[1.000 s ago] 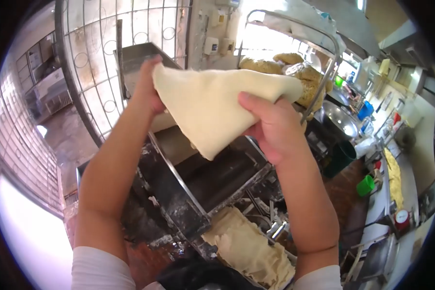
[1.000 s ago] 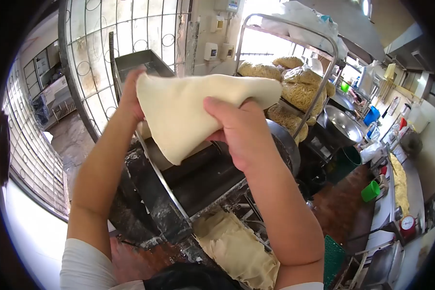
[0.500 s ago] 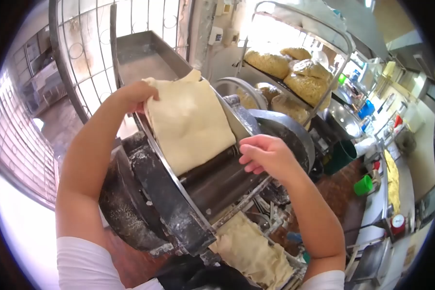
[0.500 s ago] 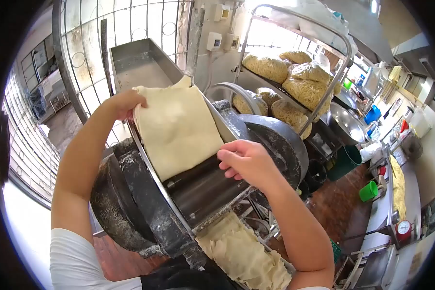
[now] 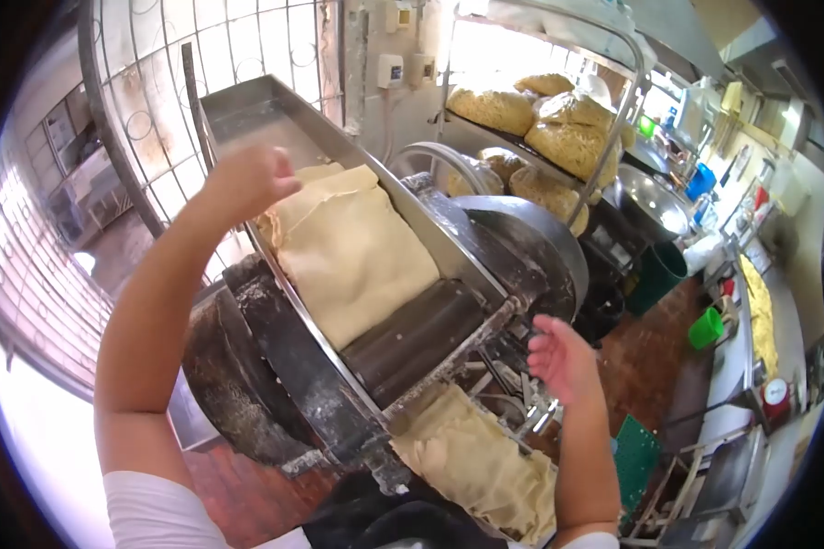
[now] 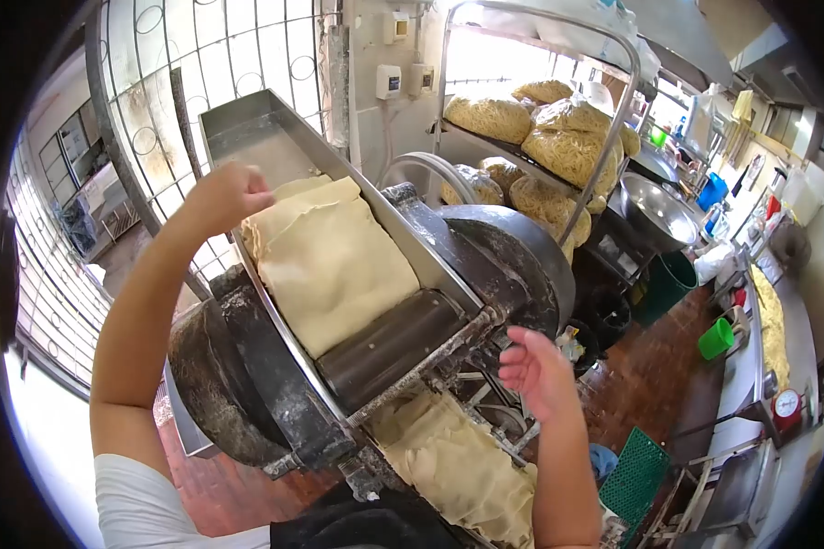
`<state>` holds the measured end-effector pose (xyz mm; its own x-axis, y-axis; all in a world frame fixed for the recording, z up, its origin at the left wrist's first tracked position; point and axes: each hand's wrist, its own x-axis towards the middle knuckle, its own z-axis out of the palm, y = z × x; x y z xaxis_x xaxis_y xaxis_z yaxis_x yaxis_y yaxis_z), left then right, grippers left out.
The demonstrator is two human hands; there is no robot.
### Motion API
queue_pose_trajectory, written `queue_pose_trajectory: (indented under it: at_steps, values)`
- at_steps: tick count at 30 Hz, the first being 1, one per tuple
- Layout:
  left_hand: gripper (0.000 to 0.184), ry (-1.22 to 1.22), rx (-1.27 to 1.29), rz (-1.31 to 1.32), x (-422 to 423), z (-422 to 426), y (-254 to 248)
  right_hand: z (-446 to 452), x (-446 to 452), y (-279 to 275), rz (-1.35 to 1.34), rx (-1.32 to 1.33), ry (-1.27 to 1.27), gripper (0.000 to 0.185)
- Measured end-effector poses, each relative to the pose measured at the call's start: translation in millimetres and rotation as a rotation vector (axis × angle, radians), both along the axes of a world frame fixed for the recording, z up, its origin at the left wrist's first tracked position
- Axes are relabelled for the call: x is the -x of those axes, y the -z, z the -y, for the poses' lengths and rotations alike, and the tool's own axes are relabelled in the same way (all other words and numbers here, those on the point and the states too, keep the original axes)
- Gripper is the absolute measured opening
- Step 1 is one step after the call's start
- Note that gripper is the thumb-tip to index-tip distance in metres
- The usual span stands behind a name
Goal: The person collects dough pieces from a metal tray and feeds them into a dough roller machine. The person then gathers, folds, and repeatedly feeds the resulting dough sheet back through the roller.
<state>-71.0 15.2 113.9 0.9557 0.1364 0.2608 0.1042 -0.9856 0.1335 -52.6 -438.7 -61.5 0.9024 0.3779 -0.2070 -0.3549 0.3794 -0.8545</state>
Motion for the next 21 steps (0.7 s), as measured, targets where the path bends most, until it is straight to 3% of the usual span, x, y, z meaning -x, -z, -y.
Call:
queue_pose_trajectory:
  at_steps: [1, 4, 7, 13, 17, 20, 21]
  values:
    - [0.038, 0.017, 0.105, -0.076, -12.6, 7.6, 6.9, 6.3, 5.6, 20.3, -0.076, -0.049, 0.017, 0.030]
    - [0.051, 0.129, -0.156, 0.149, -37.7, 31.8, 65.9, 12.4, 24.5, 73.4, -0.239, -0.153, 0.008, 0.031]
    - [0.063, -0.021, -0.194, -0.044, -70.0, 24.0, 100.1, 10.0, 44.9, 115.3, -0.329, -0.172, -0.029, 0.031]
    - [0.061, -0.189, 0.150, -0.209, -94.5, -10.4, 116.4, 0.4, 70.9, 153.5, -0.486, -0.132, -0.064, 0.029]
    - [0.052, -0.130, 0.147, -0.109, -93.9, -5.8, 122.3, -30.0, 56.5, 177.4, -0.520, -0.222, -0.191, 0.031]
    - [0.046, -0.118, 0.123, -0.005, -90.3, 9.6, 114.9, -73.7, 32.2, 223.8, -0.515, -0.477, -0.367, 0.038]
    - [0.044, -0.099, 0.135, 0.030, -87.0, 11.8, 111.4, -97.4, 25.1, 234.3, -0.571, -0.483, -0.283, 0.041]
